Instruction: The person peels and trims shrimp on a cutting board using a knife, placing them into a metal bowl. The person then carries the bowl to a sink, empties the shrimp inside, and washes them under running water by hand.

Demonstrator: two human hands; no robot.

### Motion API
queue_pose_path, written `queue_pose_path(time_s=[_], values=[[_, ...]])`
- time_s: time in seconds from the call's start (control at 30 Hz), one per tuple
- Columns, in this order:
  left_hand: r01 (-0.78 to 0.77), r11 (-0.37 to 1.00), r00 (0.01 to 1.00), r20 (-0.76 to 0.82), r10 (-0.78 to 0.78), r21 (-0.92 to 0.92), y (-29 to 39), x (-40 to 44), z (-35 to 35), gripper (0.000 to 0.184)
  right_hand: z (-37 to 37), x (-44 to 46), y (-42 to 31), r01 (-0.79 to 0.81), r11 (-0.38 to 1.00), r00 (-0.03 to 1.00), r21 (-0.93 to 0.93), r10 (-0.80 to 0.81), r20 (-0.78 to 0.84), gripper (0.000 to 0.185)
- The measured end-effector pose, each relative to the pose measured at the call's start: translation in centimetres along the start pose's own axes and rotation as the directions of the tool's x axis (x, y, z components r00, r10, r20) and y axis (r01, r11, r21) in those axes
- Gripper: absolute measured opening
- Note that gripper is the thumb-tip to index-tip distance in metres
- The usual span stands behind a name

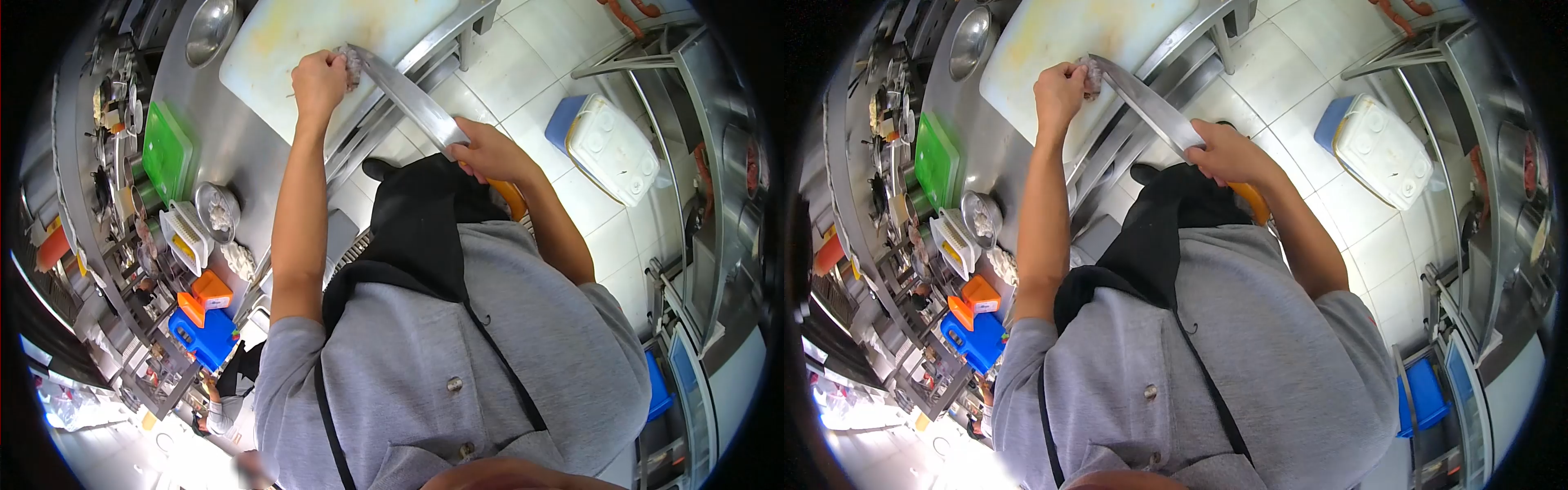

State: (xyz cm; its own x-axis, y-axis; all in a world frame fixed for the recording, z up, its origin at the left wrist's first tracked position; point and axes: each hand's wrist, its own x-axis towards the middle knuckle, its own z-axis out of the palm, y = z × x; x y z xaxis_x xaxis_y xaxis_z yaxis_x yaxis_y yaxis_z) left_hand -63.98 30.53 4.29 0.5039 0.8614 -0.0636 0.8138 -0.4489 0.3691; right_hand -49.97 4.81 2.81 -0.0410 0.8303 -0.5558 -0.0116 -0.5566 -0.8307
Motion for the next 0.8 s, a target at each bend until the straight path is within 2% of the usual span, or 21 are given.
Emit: queue_pose_path(time_s=[0.07, 0.17, 0.27, 0.33, 0.4, 0.5, 0.6, 0.7, 0.8], values=[[0.163, 0.975, 0.985, 0.071, -0.154, -0.153, 0.1, -0.3, 0.0, 0.024, 0.4, -0.7, 0.6, -0.010, 1.000, 1.000, 0.017, 0.010, -0.002, 0.017], [0.195, 0.956, 0.981, 0.048, -0.189, -0.219, -0.1, -0.8, 0.5, 0.025, 0.8, -1.9, 0.8, -0.027, 0.999, 1.000, 0.036, 0.027, 0.010, 0.016], [0.233, 0.950, 0.972, 0.039, -0.230, -0.208, -0.2, -1.0, 0.5, 0.024, 1.2, -3.1, 1.4, -0.044, 0.999, 0.999, 0.028, 0.043, 0.026, 0.015], [0.228, 0.950, 0.974, 0.040, -0.225, -0.212, -0.1, -1.2, 0.4, 0.024, 1.5, -3.6, 1.7, -0.051, 0.998, 0.999, 0.021, 0.051, 0.021, 0.015], [0.220, 0.950, 0.976, 0.041, -0.216, -0.220, 0.2, -1.2, 0.2, 0.024, 1.6, -4.0, 1.8, 0.026, 0.998, 0.999, -0.051, -0.027, -0.017, 0.017], [0.186, 0.965, 0.982, 0.051, -0.180, -0.183, 0.6, -1.3, -0.2, 0.024, 1.4, -4.5, 0.5, -0.024, 0.994, 1.000, -0.103, 0.025, 0.006, 0.024], [0.183, 0.963, 0.983, 0.056, -0.176, -0.195, 0.5, -1.1, -0.2, 0.023, 1.5, -4.4, 1.3, -0.023, 0.999, 1.000, -0.046, 0.022, -0.010, 0.024], [0.208, 0.952, 0.978, 0.056, -0.201, -0.225, 0.6, -1.3, -0.2, 0.024, 0.9, -3.9, 1.0, -0.005, 0.993, 1.000, -0.114, 0.005, -0.004, 0.024], [0.226, 0.925, 0.974, 0.086, -0.210, -0.305, -0.3, -1.1, 0.1, 0.020, 0.8, -3.7, 0.9, -0.026, 0.995, 1.000, -0.092, 0.026, 0.006, 0.024]])
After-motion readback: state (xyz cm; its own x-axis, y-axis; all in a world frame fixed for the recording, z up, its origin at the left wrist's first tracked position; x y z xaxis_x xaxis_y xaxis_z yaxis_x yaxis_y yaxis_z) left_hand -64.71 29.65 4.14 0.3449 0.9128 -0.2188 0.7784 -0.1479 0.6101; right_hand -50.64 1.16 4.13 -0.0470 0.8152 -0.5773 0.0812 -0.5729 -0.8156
